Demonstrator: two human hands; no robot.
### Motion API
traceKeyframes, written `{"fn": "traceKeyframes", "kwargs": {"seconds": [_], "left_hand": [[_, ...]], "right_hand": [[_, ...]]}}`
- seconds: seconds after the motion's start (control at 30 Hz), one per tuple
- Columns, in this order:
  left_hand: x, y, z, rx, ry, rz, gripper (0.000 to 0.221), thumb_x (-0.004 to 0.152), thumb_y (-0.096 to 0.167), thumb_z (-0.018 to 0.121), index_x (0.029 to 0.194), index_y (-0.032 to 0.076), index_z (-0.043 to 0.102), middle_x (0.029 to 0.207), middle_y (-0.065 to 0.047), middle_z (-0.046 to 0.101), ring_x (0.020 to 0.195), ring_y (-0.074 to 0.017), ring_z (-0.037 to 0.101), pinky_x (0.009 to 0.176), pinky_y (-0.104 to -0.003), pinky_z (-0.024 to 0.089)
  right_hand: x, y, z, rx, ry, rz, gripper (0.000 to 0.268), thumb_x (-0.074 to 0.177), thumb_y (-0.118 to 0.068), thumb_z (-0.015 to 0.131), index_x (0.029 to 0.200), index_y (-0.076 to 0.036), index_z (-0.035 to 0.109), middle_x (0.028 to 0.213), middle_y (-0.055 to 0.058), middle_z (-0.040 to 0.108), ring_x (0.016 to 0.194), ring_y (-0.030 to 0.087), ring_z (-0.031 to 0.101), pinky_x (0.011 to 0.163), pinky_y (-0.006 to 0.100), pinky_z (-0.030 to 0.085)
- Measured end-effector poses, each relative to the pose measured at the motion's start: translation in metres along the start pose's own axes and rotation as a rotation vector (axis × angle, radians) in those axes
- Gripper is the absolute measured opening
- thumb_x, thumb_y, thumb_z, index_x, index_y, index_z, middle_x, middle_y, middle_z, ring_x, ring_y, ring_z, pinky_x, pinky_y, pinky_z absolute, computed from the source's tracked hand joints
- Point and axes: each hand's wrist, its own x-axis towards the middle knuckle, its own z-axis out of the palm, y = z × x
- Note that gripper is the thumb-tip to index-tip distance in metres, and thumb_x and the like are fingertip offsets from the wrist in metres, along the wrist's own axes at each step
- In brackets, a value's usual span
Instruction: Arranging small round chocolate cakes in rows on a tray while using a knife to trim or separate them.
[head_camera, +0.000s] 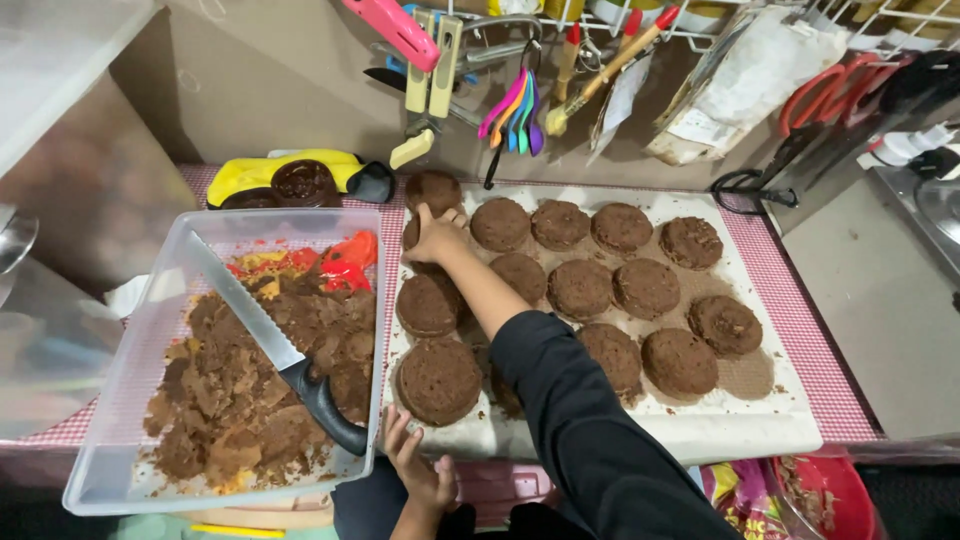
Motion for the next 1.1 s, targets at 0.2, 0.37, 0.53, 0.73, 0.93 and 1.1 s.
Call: {"fn": "traceKeyframes", "kwargs": {"seconds": [0.2,0.37,0.53,0.73,0.93,1.1], "left_hand": [[0.004,0.004,-0.001,0.014,-0.022,0.018,0.041,0.107,0.039,0.046,0.143,0.021,0.044,0.150,-0.010,0.042,0.152,-0.0399,0.033,0.127,-0.065,0.029],[0.001,0.003,0.000,-0.029,-0.017,0.005,0.042,0.107,0.043,0.049,0.142,0.020,0.045,0.150,-0.012,0.043,0.153,-0.0442,0.030,0.125,-0.063,0.030],[0.005,0.003,0.002,-0.024,0.014,0.042,0.042,0.105,0.043,0.051,0.138,0.018,0.047,0.145,-0.014,0.047,0.148,-0.0481,0.035,0.123,-0.068,0.030],[0.009,0.000,-0.001,-0.035,-0.016,0.007,0.042,0.105,0.043,0.049,0.139,0.018,0.046,0.148,-0.013,0.045,0.150,-0.0451,0.033,0.125,-0.067,0.028],[0.008,-0.011,-0.006,-0.060,-0.029,0.139,0.044,0.101,0.041,0.050,0.133,0.011,0.045,0.141,-0.020,0.045,0.145,-0.0480,0.039,0.127,-0.067,0.028],[0.012,-0.008,-0.005,-0.041,0.027,0.160,0.046,0.100,0.034,0.049,0.136,0.008,0.040,0.139,-0.019,0.040,0.149,-0.0523,0.033,0.129,-0.070,0.024]], "right_hand": [[-0.010,0.000,-0.015,-0.001,-0.124,0.004,0.108,0.077,-0.058,0.076,0.157,-0.029,0.009,0.162,0.030,0.004,0.150,0.055,0.006,0.112,0.062,0.035],[-0.005,0.005,-0.017,-0.003,-0.089,-0.035,0.106,0.074,-0.060,0.076,0.155,-0.030,0.016,0.158,0.031,0.014,0.145,0.050,0.022,0.111,0.054,0.038],[-0.004,0.024,-0.040,0.222,-0.127,-0.216,0.109,0.067,-0.057,0.076,0.154,-0.025,0.019,0.155,0.008,0.040,0.126,0.026,0.055,0.088,0.033,0.044],[-0.066,0.087,-0.098,0.477,-0.273,-0.347,0.097,0.077,-0.046,0.074,0.155,-0.028,0.018,0.159,0.014,0.027,0.143,0.028,0.038,0.110,0.039,0.040],[-0.181,0.226,-0.140,0.293,-0.164,-0.320,0.095,0.080,-0.041,0.073,0.156,-0.025,0.018,0.170,0.002,0.011,0.157,0.031,0.012,0.120,0.043,0.024],[-0.237,0.363,-0.141,0.095,0.059,0.177,0.101,0.069,-0.049,0.077,0.153,-0.026,0.026,0.163,0.008,0.032,0.147,0.024,0.037,0.112,0.038,0.034]]}}
